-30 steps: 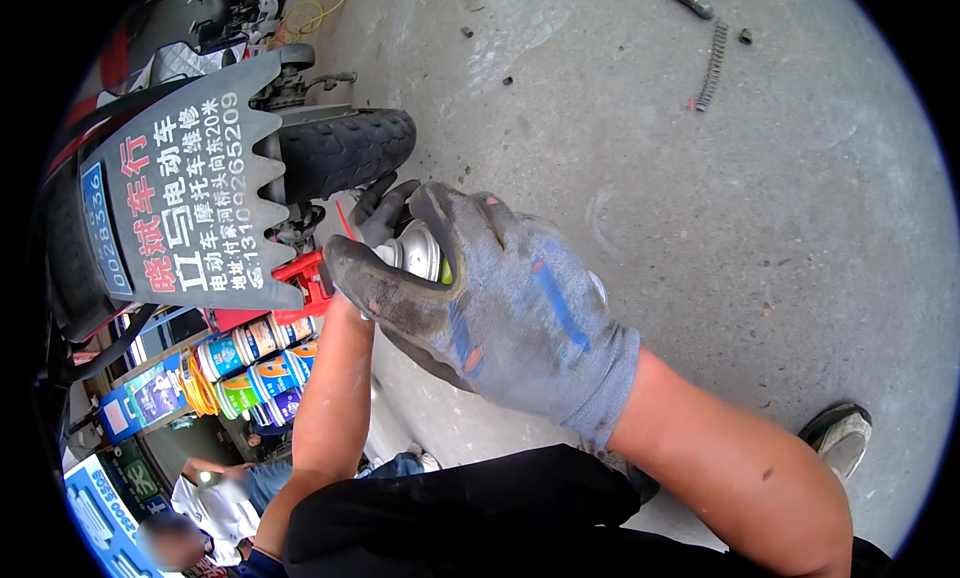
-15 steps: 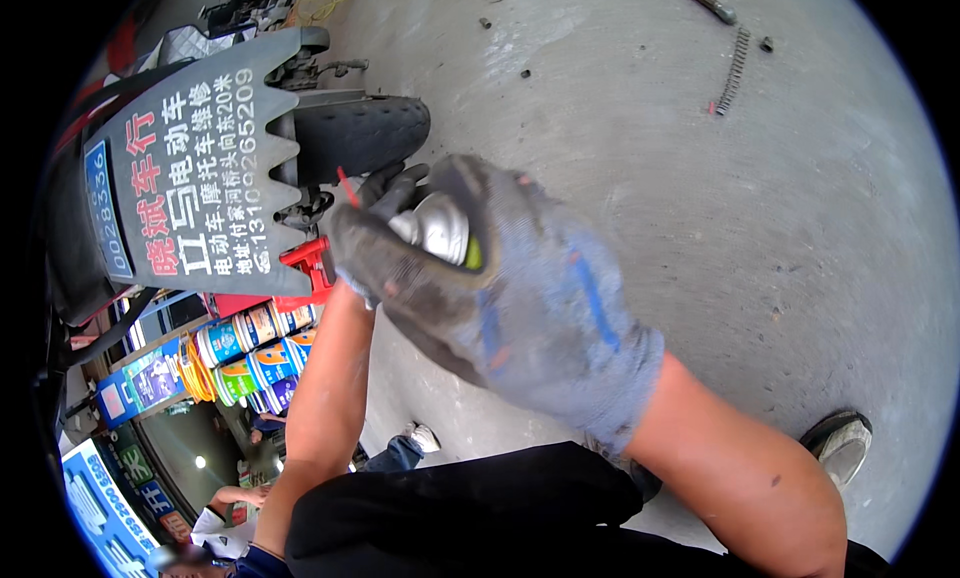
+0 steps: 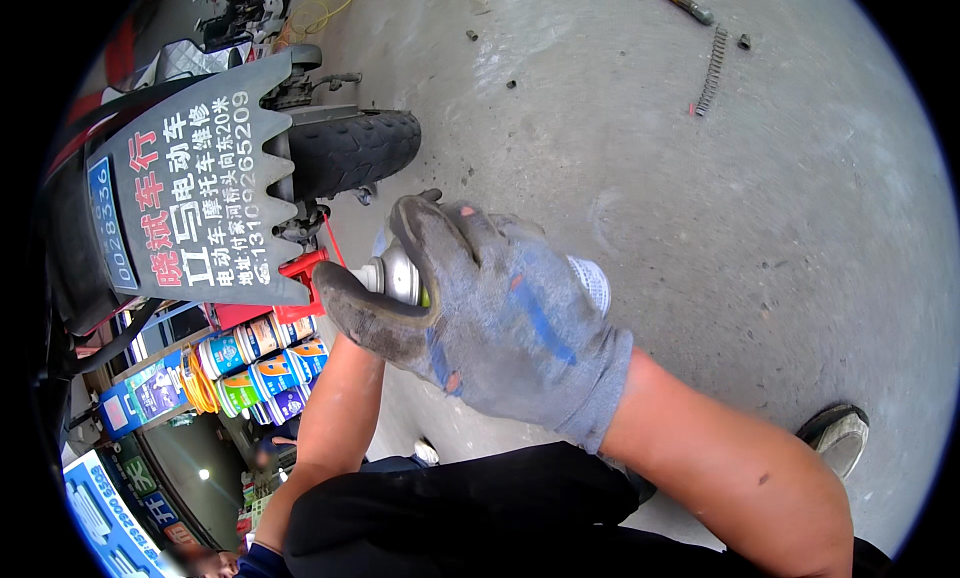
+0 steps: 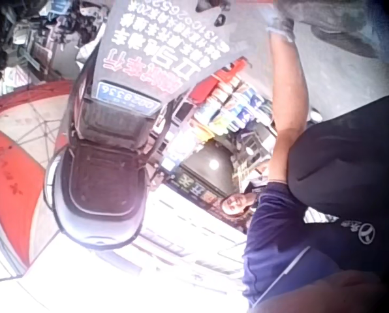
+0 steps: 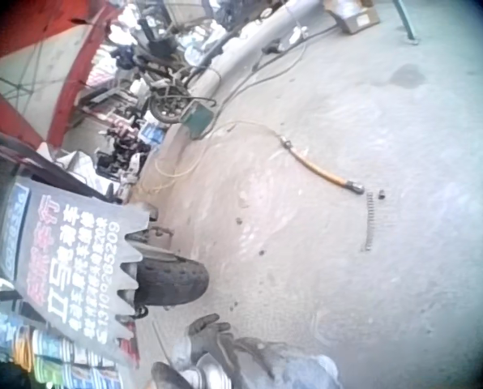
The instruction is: The person sprays a white substance from a can onto the rear wheel and brake assembly of a red motorcycle. They then move to the front wheel and apply the same spray to the tire and surrounding components.
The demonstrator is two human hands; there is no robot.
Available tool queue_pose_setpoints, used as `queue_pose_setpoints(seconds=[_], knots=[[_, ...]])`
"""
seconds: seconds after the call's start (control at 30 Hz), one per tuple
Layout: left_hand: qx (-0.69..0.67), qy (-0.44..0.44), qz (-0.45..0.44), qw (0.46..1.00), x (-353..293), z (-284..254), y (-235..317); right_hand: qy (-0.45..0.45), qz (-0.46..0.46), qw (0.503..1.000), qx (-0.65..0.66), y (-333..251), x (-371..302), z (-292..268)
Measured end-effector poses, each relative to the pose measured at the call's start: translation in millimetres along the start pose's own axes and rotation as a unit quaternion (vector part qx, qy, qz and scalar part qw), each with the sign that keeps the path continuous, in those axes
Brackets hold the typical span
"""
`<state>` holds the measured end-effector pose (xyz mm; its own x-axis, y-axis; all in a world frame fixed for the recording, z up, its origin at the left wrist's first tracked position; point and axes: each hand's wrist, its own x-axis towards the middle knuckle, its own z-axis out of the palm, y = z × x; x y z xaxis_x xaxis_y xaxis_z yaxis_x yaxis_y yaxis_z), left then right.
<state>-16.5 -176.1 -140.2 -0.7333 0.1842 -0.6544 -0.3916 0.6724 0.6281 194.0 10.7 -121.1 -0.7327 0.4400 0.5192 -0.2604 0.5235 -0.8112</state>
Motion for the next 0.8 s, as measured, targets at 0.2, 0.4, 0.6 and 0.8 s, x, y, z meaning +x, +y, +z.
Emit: queue_pose_setpoints(seconds=[0.2,0.4,0.6,0.8], knots=[[-0.100,-0.106,0.043,0.988,11,-49,-50,0.057,-0.023,0.997,0.054,6,4,8],[-0.101,-0.018,0.073,0.992,0,-56,-44,0.012,-0.003,1.000,0.027,4,-5,5],[-0.111,0.139,0.213,0.961,-27,-121,-16,-0.052,-0.015,0.998,-0.038,2,-9,-4],[-0.005,0.268,0.327,0.906,-47,-114,-3,0.007,0.008,1.000,0.012,5,-13,5]])
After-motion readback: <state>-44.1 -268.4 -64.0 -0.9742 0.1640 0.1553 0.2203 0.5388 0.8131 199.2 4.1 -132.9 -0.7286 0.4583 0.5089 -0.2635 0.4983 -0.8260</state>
